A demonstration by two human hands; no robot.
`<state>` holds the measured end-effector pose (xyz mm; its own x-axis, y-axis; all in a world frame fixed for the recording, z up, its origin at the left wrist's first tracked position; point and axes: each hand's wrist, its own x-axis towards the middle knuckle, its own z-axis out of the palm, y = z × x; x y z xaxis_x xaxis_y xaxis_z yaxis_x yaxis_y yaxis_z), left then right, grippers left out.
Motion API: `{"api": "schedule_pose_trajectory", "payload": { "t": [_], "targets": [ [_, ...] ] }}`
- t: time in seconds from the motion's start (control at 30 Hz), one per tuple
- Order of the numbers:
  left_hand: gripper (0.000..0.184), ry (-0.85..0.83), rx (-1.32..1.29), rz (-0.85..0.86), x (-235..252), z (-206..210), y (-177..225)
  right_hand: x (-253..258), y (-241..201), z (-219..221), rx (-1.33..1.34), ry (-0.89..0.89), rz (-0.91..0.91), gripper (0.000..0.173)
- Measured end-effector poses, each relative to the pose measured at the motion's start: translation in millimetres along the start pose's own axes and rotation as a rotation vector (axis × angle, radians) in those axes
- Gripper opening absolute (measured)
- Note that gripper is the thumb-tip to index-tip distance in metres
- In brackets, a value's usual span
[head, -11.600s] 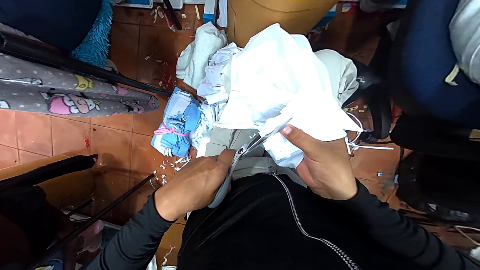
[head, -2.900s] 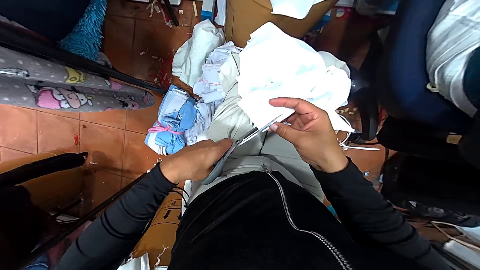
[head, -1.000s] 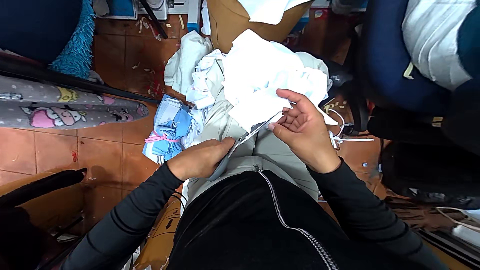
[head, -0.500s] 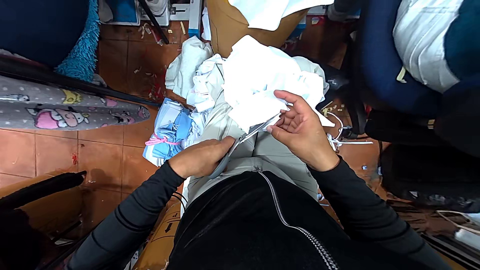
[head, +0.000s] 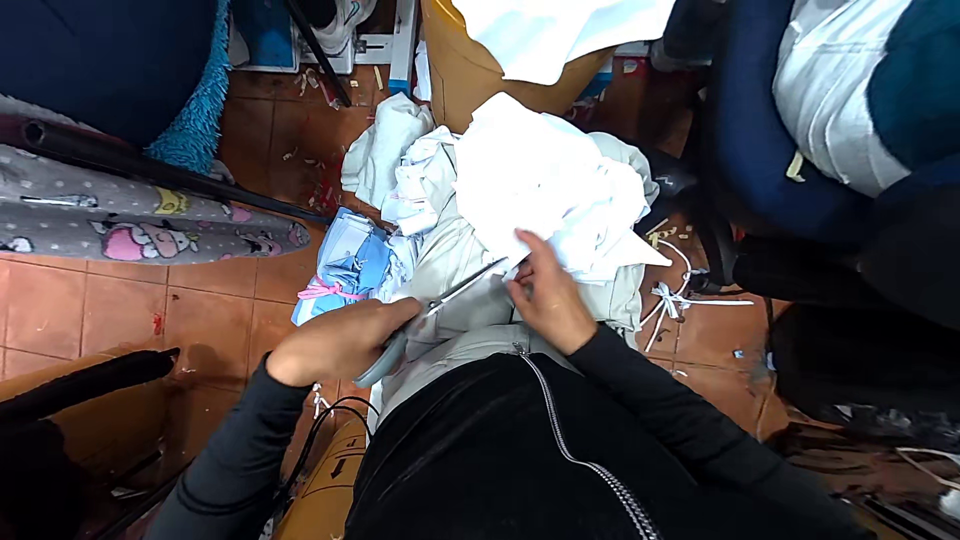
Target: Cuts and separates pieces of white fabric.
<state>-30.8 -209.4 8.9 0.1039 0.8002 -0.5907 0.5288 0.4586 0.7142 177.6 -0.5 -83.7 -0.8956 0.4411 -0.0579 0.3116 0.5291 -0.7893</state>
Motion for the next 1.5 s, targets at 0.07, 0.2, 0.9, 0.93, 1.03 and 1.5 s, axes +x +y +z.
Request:
{"api": "schedule_pose_trajectory", "payload": {
  "t": [0.07,0.2,0.9,0.93,1.03,1.5],
  "targets": [
    [0.039,0.146,-0.142,0.066,-8.6,-2.5,-4.5,4.5,18.6,18.2,-0.09,-0.063,-0.106,0.05],
    [0.055,0.532,-0.376,0.221,1.1,0.7,-4.2,6.8,23.2,-5.0,-0.099,-0.215,-0.28,0.021],
    [0.065,0.883,-0.39,0.333,98.7,-6.3,-12.1,18.7,-50.4,-53.8,1.192,-0.04,0.265,0.02],
    [0.072,0.885,-0.377,0.328,99.3,-3.2,-12.5,10.8,-53.9,-74.3,1.336,-0.069,0.189,0.022],
    [0.074,0.938,-0.33,0.347,114.1,5.4,8.6,-14.7,-55.9,-120.6,1.618,-0.049,-0.034,0.029],
    [0.056,0.907,-0.085,0.598,195.0,-70.2,130.7,-3.0,-40.5,-247.1,1.016,0.323,-0.466,0.018]
  ]
}}
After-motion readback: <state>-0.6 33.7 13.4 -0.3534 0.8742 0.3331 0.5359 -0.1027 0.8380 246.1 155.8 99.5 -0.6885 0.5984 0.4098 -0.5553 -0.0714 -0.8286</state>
